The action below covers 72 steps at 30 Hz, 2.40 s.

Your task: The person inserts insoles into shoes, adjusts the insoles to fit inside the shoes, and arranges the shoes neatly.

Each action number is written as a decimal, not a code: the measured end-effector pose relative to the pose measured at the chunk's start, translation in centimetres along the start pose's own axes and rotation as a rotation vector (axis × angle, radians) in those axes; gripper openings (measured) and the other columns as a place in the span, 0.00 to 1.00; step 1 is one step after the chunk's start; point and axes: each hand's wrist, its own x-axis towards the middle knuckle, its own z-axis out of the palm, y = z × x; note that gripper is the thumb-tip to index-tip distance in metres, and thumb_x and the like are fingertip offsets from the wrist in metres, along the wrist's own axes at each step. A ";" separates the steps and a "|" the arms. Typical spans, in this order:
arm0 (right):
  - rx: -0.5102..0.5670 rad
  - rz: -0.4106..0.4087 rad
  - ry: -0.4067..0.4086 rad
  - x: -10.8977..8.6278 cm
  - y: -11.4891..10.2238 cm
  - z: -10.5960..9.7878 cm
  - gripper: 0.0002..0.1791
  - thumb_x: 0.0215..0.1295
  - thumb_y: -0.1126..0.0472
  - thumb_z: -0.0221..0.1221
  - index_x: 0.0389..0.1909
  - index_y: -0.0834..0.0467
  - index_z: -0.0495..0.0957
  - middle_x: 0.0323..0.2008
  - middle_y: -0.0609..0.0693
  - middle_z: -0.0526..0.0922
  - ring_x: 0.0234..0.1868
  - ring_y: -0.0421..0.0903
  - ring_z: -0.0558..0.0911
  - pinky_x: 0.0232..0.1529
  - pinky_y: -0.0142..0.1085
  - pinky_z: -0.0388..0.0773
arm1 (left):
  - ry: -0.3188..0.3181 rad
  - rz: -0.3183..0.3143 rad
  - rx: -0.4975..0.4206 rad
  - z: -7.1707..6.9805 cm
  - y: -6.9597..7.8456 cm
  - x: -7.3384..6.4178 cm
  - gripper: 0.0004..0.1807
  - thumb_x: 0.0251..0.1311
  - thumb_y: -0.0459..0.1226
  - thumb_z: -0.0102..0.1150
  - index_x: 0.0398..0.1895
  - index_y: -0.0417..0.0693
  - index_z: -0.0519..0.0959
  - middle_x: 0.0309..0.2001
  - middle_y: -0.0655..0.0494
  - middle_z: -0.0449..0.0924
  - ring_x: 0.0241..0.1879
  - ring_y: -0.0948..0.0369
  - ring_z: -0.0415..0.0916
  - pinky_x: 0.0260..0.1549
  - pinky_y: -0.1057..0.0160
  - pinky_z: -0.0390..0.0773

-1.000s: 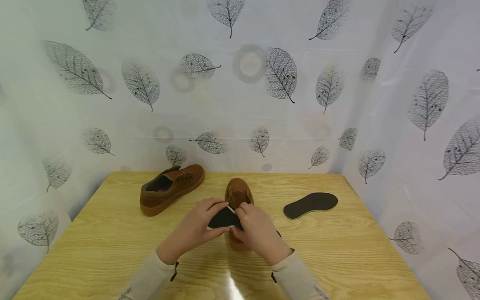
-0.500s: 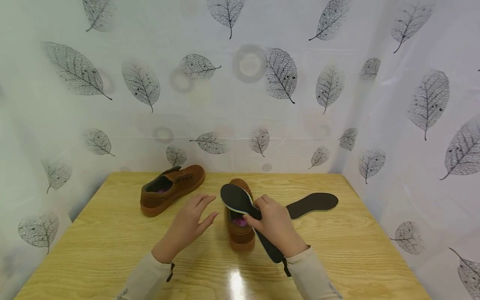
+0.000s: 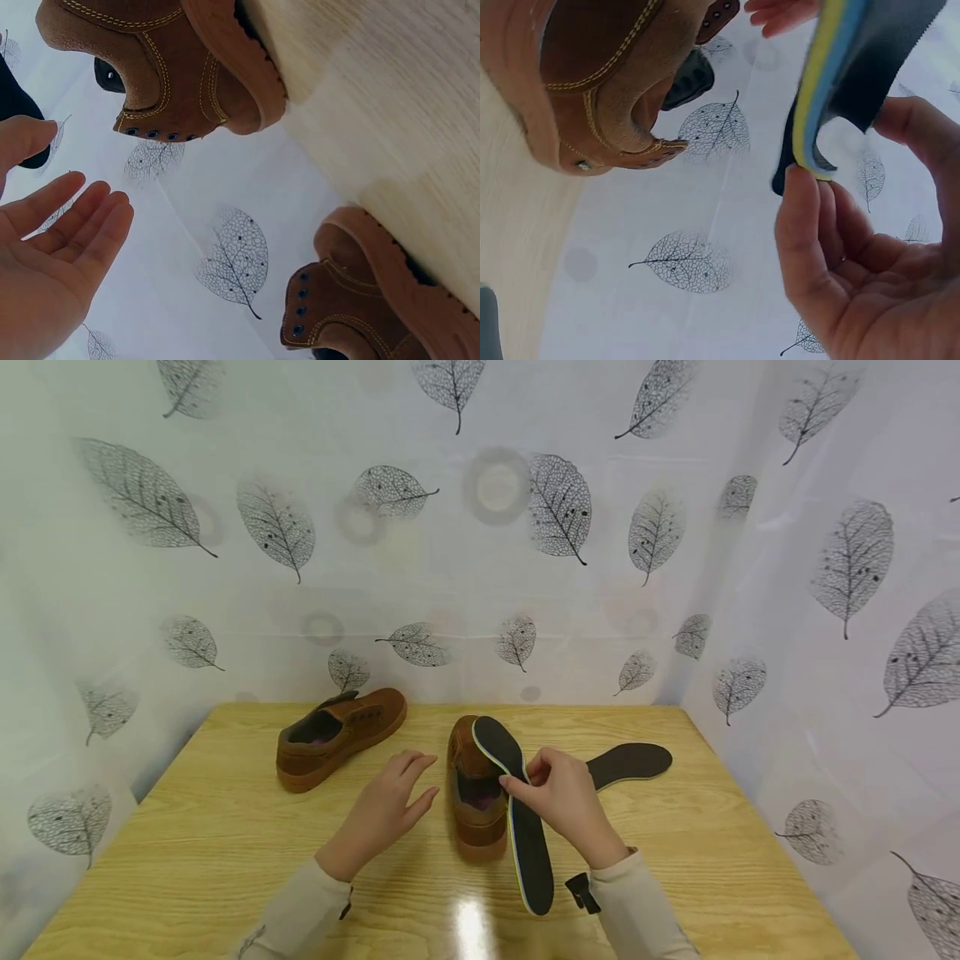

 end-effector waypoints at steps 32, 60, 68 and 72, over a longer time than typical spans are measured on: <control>0.002 0.093 -0.433 0.7 -1.7 0.0 0.18 0.52 0.54 0.64 0.13 0.56 0.70 0.07 0.44 0.66 0.08 0.40 0.66 0.16 0.34 0.69 | -0.346 -0.005 0.179 3.5 -0.1 4.9 0.22 0.51 0.41 0.73 0.47 0.43 0.77 0.45 0.49 0.71 0.42 0.55 0.72 0.40 0.60 0.77; -0.087 0.067 -0.564 2.7 -3.8 0.3 0.29 0.53 0.57 0.65 0.01 0.51 0.61 0.01 0.43 0.61 0.03 0.37 0.63 0.09 0.28 0.55 | -0.424 0.039 0.431 5.7 0.3 7.2 0.18 0.50 0.47 0.71 0.40 0.48 0.77 0.45 0.50 0.71 0.45 0.54 0.69 0.42 0.56 0.76; -0.107 0.065 -0.548 2.8 -3.7 0.6 0.28 0.53 0.58 0.64 0.02 0.50 0.59 0.01 0.42 0.59 0.03 0.37 0.63 0.10 0.28 0.54 | -0.437 0.036 0.375 4.8 0.3 7.3 0.11 0.57 0.47 0.66 0.37 0.52 0.79 0.39 0.56 0.75 0.43 0.56 0.72 0.42 0.55 0.75; -0.104 0.039 -0.534 2.9 -3.6 0.9 0.28 0.53 0.58 0.64 0.01 0.51 0.59 0.02 0.42 0.57 0.03 0.37 0.60 0.10 0.28 0.51 | -0.419 0.045 0.357 4.7 0.2 7.2 0.08 0.59 0.46 0.64 0.34 0.53 0.80 0.36 0.58 0.77 0.40 0.57 0.73 0.42 0.56 0.74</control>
